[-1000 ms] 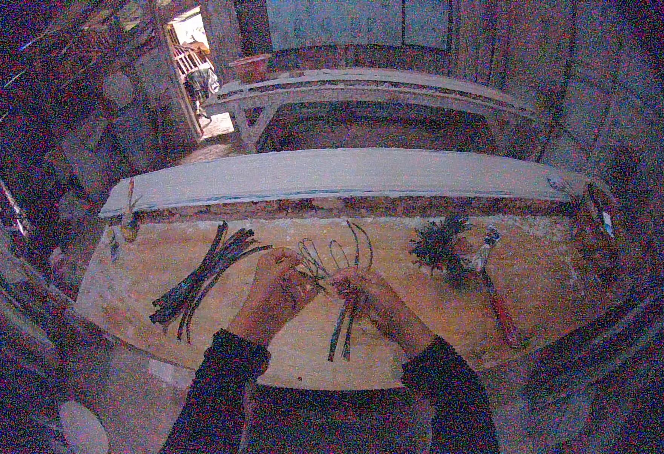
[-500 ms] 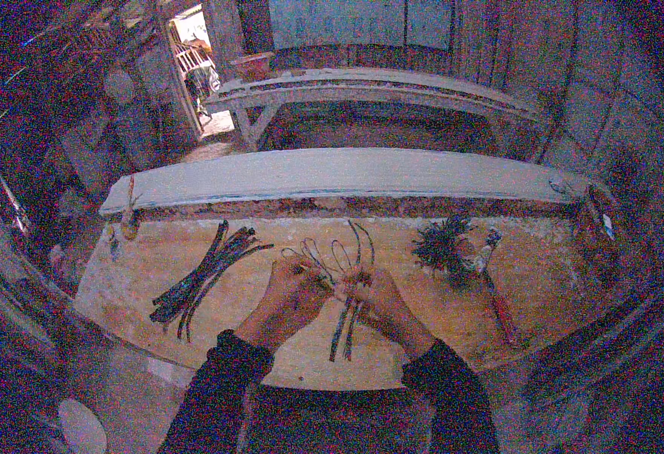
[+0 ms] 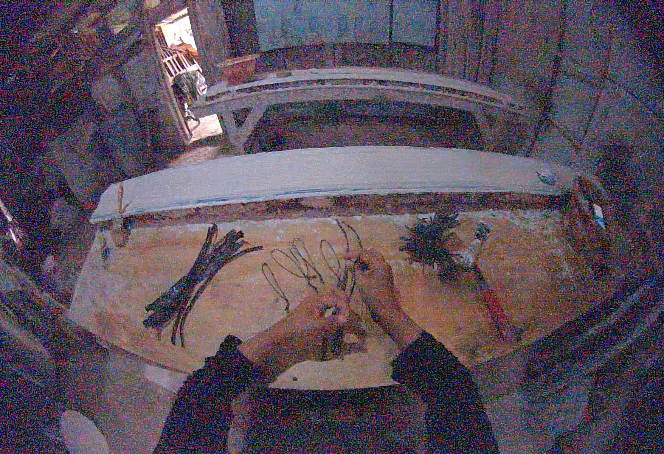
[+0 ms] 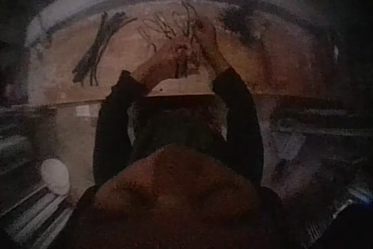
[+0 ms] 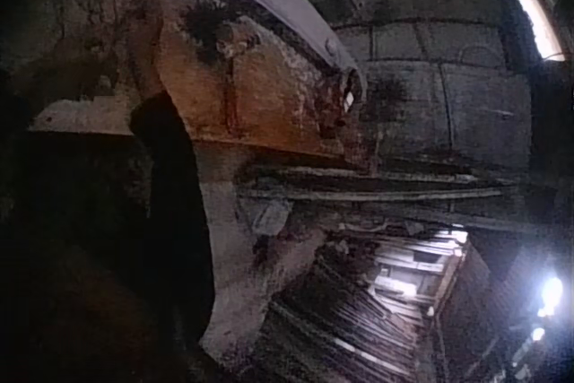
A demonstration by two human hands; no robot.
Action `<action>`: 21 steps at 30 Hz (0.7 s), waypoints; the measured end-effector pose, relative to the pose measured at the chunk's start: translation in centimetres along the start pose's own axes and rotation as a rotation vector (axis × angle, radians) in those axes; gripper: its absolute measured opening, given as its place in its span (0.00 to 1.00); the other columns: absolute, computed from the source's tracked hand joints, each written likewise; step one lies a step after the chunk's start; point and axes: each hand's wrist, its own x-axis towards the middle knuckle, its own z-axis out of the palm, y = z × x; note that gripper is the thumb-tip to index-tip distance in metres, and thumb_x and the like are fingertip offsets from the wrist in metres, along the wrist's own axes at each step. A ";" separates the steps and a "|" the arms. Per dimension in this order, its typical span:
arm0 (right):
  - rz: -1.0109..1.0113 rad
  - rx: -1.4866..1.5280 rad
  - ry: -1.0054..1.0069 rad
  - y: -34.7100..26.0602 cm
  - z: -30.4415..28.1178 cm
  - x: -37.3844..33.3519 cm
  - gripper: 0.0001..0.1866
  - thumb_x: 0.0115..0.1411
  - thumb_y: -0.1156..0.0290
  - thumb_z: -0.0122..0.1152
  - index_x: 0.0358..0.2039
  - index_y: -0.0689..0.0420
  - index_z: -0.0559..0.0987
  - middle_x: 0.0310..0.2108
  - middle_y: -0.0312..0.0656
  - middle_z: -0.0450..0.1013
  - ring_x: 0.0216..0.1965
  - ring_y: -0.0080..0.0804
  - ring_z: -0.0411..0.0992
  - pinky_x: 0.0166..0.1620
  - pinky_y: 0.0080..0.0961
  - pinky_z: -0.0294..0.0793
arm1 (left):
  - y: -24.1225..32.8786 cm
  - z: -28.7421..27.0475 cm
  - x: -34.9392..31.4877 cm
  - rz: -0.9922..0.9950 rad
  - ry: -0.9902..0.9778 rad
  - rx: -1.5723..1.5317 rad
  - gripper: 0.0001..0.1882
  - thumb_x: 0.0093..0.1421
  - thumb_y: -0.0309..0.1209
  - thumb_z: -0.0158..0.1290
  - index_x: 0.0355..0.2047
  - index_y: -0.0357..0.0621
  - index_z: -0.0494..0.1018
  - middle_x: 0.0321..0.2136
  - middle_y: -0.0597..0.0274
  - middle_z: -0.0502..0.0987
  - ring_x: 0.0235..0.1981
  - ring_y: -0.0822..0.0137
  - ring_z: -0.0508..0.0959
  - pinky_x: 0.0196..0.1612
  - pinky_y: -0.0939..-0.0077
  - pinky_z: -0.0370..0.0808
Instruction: The person repeatedly picks up thin black strips and interlaces them by hand on a wooden workbench. They form loops and bundles, then place the finished pieces back on the table. The process is continuous and repetitive throughout the clip.
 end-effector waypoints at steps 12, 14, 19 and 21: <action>0.222 0.079 0.003 -1.9 -1.2 -0.2 0.06 0.57 0.71 0.65 0.30 0.59 0.77 0.29 0.35 0.69 0.30 0.26 0.68 0.33 0.25 0.70 | 4.7 -2.6 -0.4 0.119 0.302 -0.206 0.03 0.64 0.30 0.49 0.35 0.48 0.67 0.27 0.65 0.71 0.23 0.67 0.74 0.30 0.63 0.78; 0.143 0.099 -0.047 -1.2 -0.4 -0.9 0.07 0.57 0.70 0.65 0.29 0.60 0.77 0.30 0.35 0.67 0.30 0.25 0.68 0.30 0.23 0.69 | 6.5 -1.9 -0.8 0.204 0.420 0.024 0.02 0.63 0.28 0.50 0.34 0.47 0.67 0.26 0.66 0.71 0.21 0.69 0.72 0.27 0.66 0.77; 0.228 0.026 -0.388 -3.1 0.1 -2.2 0.08 0.58 0.69 0.64 0.27 0.60 0.77 0.30 0.35 0.66 0.30 0.22 0.67 0.27 0.20 0.68 | 7.5 -1.6 -2.0 0.327 0.606 -0.081 0.04 0.62 0.27 0.52 0.34 0.48 0.67 0.23 0.67 0.69 0.17 0.71 0.69 0.21 0.73 0.70; 0.154 -0.021 -0.411 -2.5 0.5 -2.9 0.09 0.58 0.68 0.64 0.27 0.60 0.78 0.28 0.35 0.67 0.30 0.24 0.67 0.28 0.23 0.68 | 7.0 -3.3 -1.5 0.325 0.572 -0.104 0.04 0.62 0.27 0.52 0.34 0.49 0.67 0.22 0.68 0.68 0.17 0.72 0.68 0.21 0.74 0.70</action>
